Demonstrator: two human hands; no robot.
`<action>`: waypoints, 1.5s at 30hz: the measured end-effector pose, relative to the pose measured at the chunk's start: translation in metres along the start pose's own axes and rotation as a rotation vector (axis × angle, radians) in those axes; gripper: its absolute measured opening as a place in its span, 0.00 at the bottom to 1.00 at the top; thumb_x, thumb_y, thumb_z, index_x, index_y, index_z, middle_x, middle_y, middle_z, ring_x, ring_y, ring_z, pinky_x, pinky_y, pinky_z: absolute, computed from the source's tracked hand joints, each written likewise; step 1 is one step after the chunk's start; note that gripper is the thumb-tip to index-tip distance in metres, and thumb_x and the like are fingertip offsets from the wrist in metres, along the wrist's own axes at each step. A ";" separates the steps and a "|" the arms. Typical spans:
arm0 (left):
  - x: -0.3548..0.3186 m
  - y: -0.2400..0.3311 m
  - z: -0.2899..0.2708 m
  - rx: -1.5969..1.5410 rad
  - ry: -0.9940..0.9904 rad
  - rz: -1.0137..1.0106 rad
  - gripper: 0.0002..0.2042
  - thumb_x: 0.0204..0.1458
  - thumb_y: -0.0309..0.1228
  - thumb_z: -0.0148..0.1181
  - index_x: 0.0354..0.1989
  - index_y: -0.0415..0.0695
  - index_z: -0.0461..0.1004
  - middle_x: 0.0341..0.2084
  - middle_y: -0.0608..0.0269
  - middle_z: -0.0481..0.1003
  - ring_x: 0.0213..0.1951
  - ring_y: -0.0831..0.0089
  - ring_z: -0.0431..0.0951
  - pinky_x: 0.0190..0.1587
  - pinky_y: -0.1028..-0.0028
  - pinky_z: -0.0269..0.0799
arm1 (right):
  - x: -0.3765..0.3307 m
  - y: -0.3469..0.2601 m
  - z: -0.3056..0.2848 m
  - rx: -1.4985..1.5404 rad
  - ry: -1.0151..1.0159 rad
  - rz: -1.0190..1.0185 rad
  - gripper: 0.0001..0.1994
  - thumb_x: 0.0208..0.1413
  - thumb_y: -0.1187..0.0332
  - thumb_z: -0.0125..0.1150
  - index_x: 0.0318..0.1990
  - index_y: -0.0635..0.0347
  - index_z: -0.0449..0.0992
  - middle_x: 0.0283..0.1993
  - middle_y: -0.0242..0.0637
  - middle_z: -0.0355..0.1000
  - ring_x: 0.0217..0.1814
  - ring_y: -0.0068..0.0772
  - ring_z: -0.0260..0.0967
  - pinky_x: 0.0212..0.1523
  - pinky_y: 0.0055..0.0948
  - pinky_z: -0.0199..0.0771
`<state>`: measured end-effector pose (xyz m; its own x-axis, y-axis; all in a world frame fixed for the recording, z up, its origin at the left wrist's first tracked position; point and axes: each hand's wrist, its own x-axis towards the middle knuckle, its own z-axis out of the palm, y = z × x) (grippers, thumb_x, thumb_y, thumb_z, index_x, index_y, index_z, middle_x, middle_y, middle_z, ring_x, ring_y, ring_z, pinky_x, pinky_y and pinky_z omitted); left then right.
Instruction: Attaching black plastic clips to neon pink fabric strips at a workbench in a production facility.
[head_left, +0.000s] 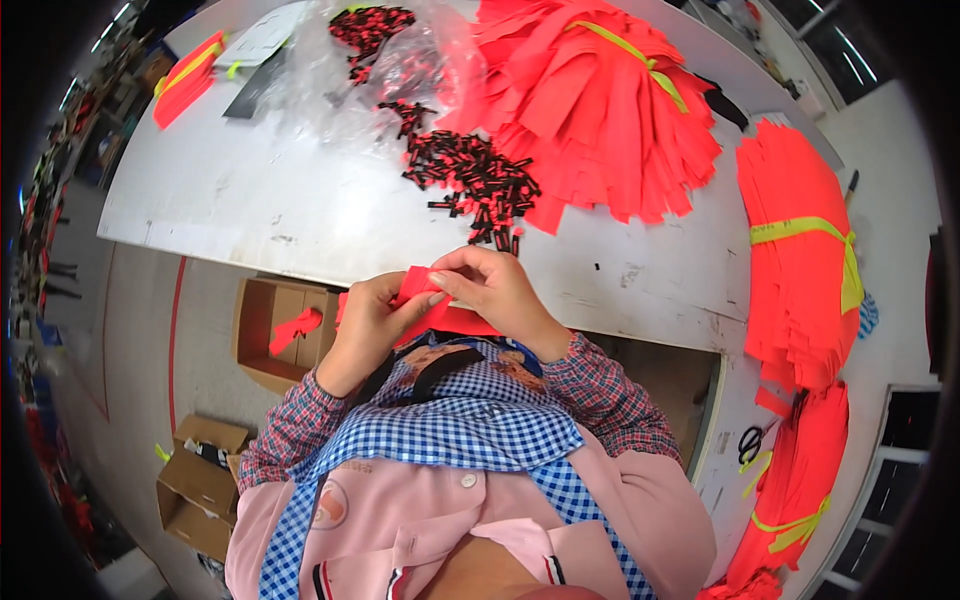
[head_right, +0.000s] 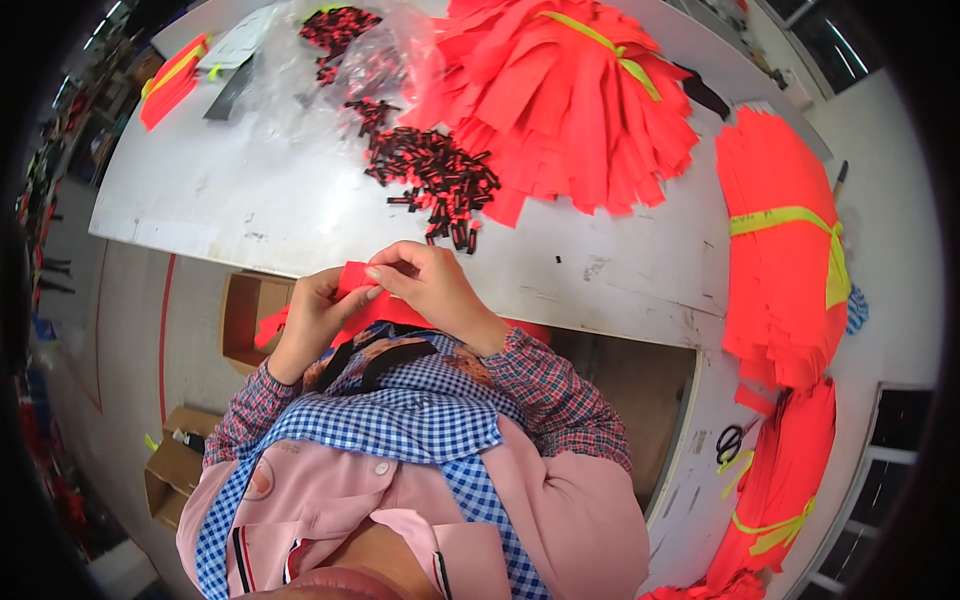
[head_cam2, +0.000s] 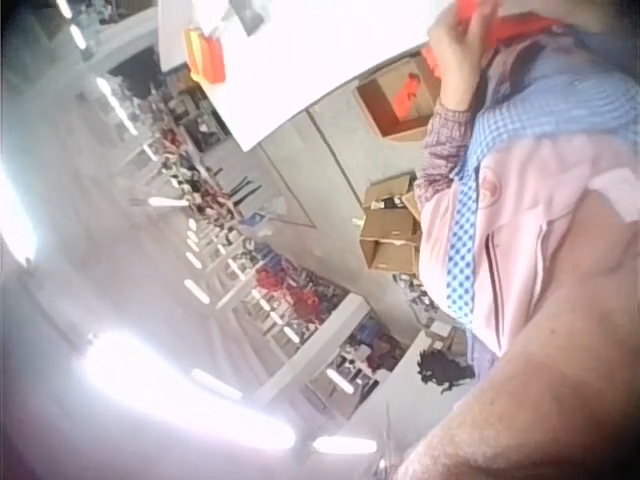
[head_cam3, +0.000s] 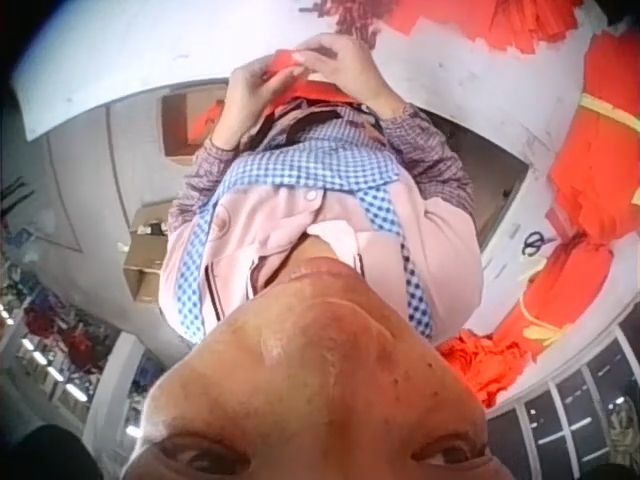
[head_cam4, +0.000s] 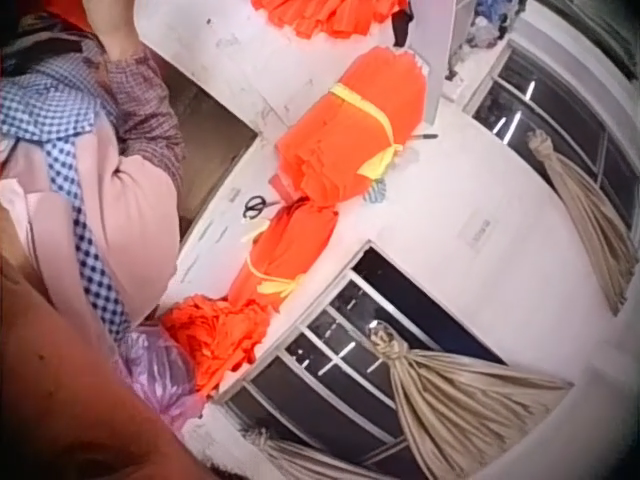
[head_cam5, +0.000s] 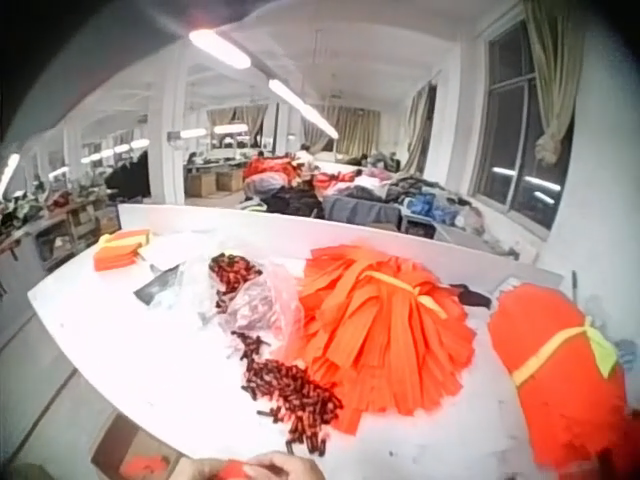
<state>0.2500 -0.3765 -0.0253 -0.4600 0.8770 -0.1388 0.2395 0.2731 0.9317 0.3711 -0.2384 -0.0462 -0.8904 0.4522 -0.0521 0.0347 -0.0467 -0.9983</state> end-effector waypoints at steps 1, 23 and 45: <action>0.003 -0.004 0.001 0.003 -0.021 0.014 0.10 0.52 0.27 0.62 0.38 0.33 0.75 0.26 0.66 0.77 0.30 0.86 0.72 0.33 0.82 0.69 | 0.001 0.003 -0.002 0.045 0.005 0.046 0.11 0.56 0.67 0.60 0.38 0.68 0.76 0.29 0.32 0.74 0.31 0.15 0.69 0.32 0.18 0.71; 0.011 -0.011 -0.004 0.133 -0.027 0.311 0.10 0.44 0.16 0.60 0.36 0.39 0.77 0.29 0.58 0.74 0.33 0.69 0.76 0.35 0.76 0.71 | -0.003 0.057 0.015 0.775 -0.002 0.242 0.10 0.62 0.66 0.48 0.35 0.61 0.72 0.28 0.28 0.69 0.27 0.17 0.65 0.30 0.17 0.67; 0.001 -0.011 -0.020 -0.146 0.260 0.153 0.07 0.50 0.18 0.60 0.38 0.37 0.75 0.33 0.68 0.71 0.37 0.83 0.72 0.38 0.83 0.70 | 0.075 0.135 -0.059 -0.936 0.217 -0.172 0.10 0.48 0.65 0.63 0.32 0.63 0.74 0.29 0.44 0.73 0.33 0.46 0.72 0.35 0.41 0.71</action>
<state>0.2302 -0.3869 -0.0290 -0.6355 0.7680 0.0792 0.2063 0.0701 0.9760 0.3358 -0.1587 -0.1861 -0.8176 0.5450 0.1860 0.3419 0.7193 -0.6048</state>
